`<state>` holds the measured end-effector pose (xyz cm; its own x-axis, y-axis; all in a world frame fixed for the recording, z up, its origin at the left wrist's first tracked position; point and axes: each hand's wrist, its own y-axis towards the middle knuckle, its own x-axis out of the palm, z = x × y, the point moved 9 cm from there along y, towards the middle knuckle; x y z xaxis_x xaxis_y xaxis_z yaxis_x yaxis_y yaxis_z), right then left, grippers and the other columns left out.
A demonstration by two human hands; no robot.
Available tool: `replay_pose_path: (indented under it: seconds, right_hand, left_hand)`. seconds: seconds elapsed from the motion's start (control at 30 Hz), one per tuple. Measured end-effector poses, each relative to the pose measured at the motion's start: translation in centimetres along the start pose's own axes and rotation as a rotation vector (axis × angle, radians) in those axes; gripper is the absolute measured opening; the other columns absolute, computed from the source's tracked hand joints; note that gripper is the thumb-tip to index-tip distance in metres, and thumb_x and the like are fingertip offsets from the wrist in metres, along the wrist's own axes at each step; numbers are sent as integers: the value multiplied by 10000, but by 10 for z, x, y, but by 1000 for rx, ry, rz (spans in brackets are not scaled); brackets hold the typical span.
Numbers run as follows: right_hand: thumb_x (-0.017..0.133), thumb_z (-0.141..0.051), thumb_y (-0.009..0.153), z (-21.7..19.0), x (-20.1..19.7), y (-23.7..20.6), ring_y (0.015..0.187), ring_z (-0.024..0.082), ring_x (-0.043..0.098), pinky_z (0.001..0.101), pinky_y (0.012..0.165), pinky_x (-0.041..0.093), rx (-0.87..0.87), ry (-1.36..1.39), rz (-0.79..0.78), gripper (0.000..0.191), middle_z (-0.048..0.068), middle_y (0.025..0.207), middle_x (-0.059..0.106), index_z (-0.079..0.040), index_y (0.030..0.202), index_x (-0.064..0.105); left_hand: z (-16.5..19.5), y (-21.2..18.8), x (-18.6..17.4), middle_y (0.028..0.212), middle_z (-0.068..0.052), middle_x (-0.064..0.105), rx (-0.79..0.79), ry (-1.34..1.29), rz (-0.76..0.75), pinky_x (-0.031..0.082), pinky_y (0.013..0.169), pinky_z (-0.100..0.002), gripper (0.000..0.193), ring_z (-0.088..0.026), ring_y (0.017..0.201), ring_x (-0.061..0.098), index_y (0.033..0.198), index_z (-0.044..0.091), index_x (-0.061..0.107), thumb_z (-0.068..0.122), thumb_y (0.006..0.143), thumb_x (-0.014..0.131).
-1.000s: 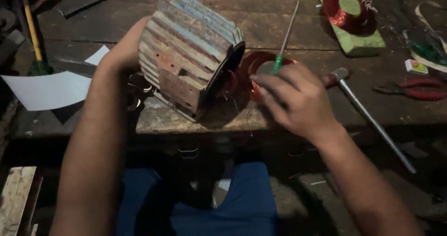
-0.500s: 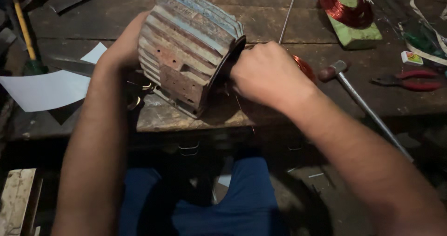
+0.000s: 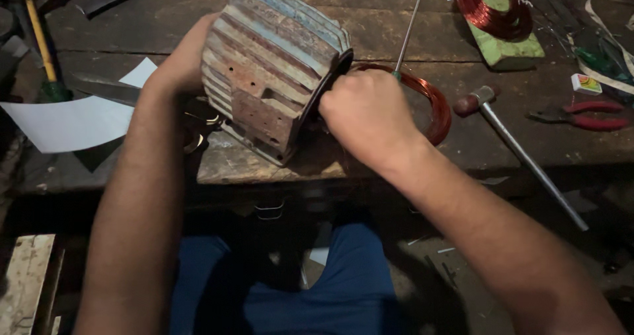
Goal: The person winds copper wire into the slots of a motor stator, inserts white insulating paper between windings, and uses a hammer and screwdriver to pack the coils. The person repeats this process for multiple slots.
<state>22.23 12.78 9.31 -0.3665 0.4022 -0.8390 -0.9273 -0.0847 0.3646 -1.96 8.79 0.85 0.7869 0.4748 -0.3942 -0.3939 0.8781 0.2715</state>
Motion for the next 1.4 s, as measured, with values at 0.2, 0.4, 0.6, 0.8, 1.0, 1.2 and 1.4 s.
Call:
replay_pose_path:
  seconds: [0.2, 0.4, 0.6, 0.8, 1.0, 1.2, 1.4]
  right_hand:
    - [716, -120, 699, 17, 6, 2, 700, 340, 723, 452, 584, 573, 160, 98, -29, 71, 157, 753, 713, -54, 691, 741]
    - [785, -115, 610, 20, 18, 2, 713, 380, 721, 469, 628, 583, 265, 183, -86, 158, 195, 765, 708, -9, 717, 736]
    - [806, -202, 679, 45, 25, -8, 686, 402, 716, 480, 672, 579, 445, 601, -231, 306, 238, 696, 689, 53, 822, 715]
    - [797, -214, 671, 46, 21, -16, 684, 387, 724, 485, 692, 592, 501, 698, -71, 335, 225, 715, 704, 16, 905, 730]
    - [773, -138, 675, 37, 16, -22, 767, 421, 699, 522, 697, 571, 481, 437, 60, 170, 183, 765, 698, -29, 800, 736]
    - [804, -164, 690, 32, 6, -24, 833, 404, 689, 516, 733, 548, 343, 546, 88, 231, 184, 843, 694, -3, 843, 738]
    - [783, -174, 715, 38, 15, -24, 784, 337, 700, 445, 704, 546, 429, 870, 170, 263, 177, 830, 690, 25, 870, 707]
  left_hand:
    - [-27, 1, -9, 1439, -155, 605, 5, 112, 66, 459, 1096, -353, 582, -214, 1291, 575, 1484, 11, 468, 146, 970, 704]
    - [-21, -2, -6, 1346, -150, 679, -73, 160, 33, 499, 1048, -361, 498, -222, 1202, 616, 1404, 3, 553, 159, 954, 697]
    - [-17, 1, -5, 1351, -132, 667, -75, 118, 53, 496, 1031, -349, 475, -195, 1200, 625, 1413, 9, 545, 200, 992, 652]
    - [-31, 3, -10, 1389, -113, 636, -54, -1, 53, 490, 1049, -337, 473, -184, 1227, 594, 1467, 10, 496, 204, 1046, 590]
    - [-34, -1, -8, 1361, -88, 649, -133, -115, 69, 514, 1011, -328, 433, -166, 1187, 602, 1483, 41, 506, 231, 1094, 505]
    - [-42, -2, -10, 1379, -83, 624, -126, -360, 73, 523, 1029, -343, 449, -162, 1205, 600, 1523, 55, 473, 255, 1121, 487]
    - [-49, 0, -9, 1484, -86, 577, -34, -85, -23, 482, 1084, -352, 625, -179, 1300, 548, 1571, 52, 429, 168, 1008, 673]
